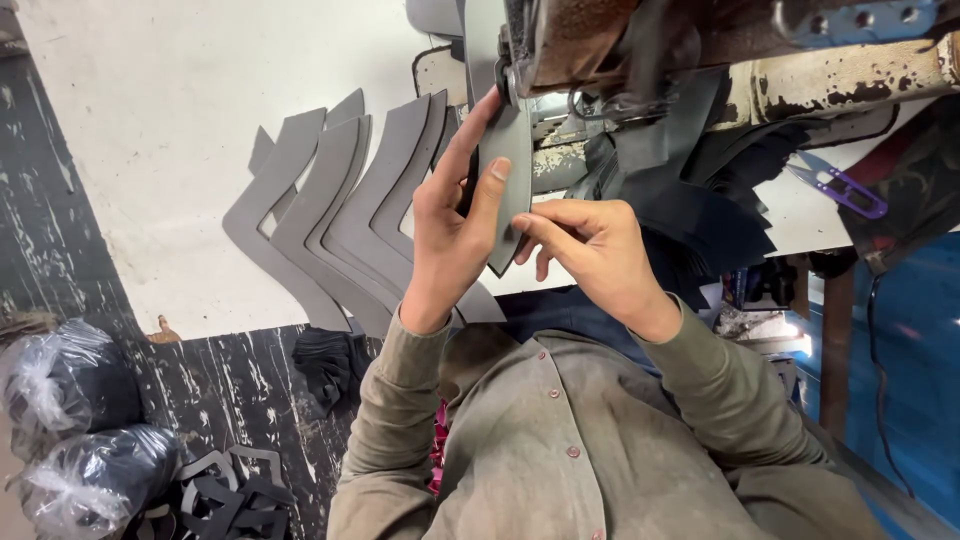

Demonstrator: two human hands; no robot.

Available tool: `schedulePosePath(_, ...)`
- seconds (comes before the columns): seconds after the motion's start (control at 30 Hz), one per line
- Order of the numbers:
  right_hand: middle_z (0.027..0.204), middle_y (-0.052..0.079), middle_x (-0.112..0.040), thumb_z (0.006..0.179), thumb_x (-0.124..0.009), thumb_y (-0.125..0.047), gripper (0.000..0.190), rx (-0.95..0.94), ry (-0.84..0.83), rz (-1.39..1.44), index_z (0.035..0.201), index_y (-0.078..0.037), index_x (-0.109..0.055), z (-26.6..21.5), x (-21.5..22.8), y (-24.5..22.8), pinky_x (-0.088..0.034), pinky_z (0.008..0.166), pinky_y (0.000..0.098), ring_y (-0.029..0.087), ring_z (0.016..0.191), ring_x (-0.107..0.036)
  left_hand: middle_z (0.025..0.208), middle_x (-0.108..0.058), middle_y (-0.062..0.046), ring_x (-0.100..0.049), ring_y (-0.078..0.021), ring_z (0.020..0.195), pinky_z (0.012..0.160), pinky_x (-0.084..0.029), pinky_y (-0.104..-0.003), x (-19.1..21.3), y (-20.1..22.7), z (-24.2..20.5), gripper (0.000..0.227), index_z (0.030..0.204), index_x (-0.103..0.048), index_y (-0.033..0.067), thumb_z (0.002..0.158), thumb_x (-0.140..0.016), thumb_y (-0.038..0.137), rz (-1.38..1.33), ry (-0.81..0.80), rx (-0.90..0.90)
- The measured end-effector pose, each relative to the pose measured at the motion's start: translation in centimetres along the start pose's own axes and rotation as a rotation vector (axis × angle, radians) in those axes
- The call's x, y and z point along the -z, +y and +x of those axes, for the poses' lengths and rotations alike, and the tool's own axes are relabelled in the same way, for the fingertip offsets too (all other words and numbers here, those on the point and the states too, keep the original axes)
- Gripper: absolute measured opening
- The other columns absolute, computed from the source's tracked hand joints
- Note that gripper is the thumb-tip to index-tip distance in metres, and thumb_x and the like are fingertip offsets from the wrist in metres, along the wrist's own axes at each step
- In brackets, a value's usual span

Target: Sewing together various shoe material pieces using an industrial sewing machine.

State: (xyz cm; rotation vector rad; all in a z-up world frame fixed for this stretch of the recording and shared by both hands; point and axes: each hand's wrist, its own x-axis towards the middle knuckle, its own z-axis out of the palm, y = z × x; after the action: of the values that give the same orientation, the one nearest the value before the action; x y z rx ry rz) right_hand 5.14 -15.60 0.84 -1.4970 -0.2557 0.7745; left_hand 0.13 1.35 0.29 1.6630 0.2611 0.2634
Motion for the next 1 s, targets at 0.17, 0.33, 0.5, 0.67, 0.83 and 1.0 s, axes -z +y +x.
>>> schedulePosePath(0.17,0.085,0.008,-0.074,0.104,-0.062,-0.008,0.02,0.012,-0.027,0.043,0.106,0.007,-0.074,1.1,0.1,-0.1,-0.056,0.061,0.0252,0.011,0.071,-0.069,0.14,-0.065,-0.003,-0.06,-0.0015,0.101,0.085,-0.052,-0.021,-0.4,-0.3,1.1,0.046,0.153,-0.048,0.0052,0.108,-0.056,0.001,-0.043,0.036,-0.055)
schedulePosePath(0.33,0.087,0.009,-0.073,0.104,-0.061,-0.01,0.022,0.034,-0.023,0.093,0.109,0.008,-0.074,1.8,0.3,-1.1,-0.058,0.062,0.0266,0.012,0.076,-0.071,0.145,-0.064,-0.005,-0.061,-0.0056,0.124,0.104,-0.051,-0.021,0.2,-1.1,0.6,0.04,0.156,-0.047,0.005,0.117,-0.056,0.003,-0.037,-0.017,-0.119)
schedulePosePath(0.5,0.084,0.009,-0.075,0.103,-0.063,-0.011,0.022,-0.027,-0.084,0.023,0.104,0.008,-0.075,1.4,0.5,-1.3,-0.057,0.063,0.0255,0.012,0.072,-0.071,0.152,-0.059,-0.005,-0.059,-0.004,0.116,0.096,-0.052,-0.021,0.9,0.3,-0.4,0.046,0.158,-0.044,0.0071,0.114,-0.057,0.005,-0.117,-0.075,0.009)
schedulePosePath(0.67,0.084,0.009,-0.075,0.104,-0.062,-0.012,0.024,-0.013,-0.109,-0.006,0.102,0.008,-0.075,1.7,0.4,-1.2,-0.057,0.066,0.0249,0.011,0.074,-0.071,0.15,-0.061,-0.003,-0.055,-0.0015,0.095,0.072,-0.043,-0.018,1.2,0.8,-0.1,0.049,0.156,-0.047,0.0078,0.109,-0.059,0.005,-0.018,-0.066,0.039)
schedulePosePath(0.83,0.087,0.009,-0.073,0.106,-0.06,-0.013,0.024,0.037,-0.085,0.023,0.103,0.007,-0.074,2.6,0.8,-1.4,-0.059,0.068,0.0266,0.013,0.077,-0.072,0.123,-0.067,-0.001,-0.05,0.0013,0.08,0.067,-0.04,-0.018,0.8,-0.3,0.8,0.042,0.153,-0.054,0.0059,0.111,-0.06,0.004,-0.091,-0.032,0.032)
schedulePosePath(1.0,0.091,0.009,-0.072,0.106,-0.06,-0.015,0.025,0.031,-0.077,0.073,0.107,0.006,-0.073,3.6,1.4,-1.6,-0.06,0.069,0.0274,0.014,0.081,-0.073,0.135,-0.062,-0.001,-0.058,-0.0016,0.093,0.077,-0.055,-0.022,0.4,-0.4,1.7,0.043,0.154,-0.046,0.0043,0.113,-0.058,0.003,-0.219,-0.067,-0.021)
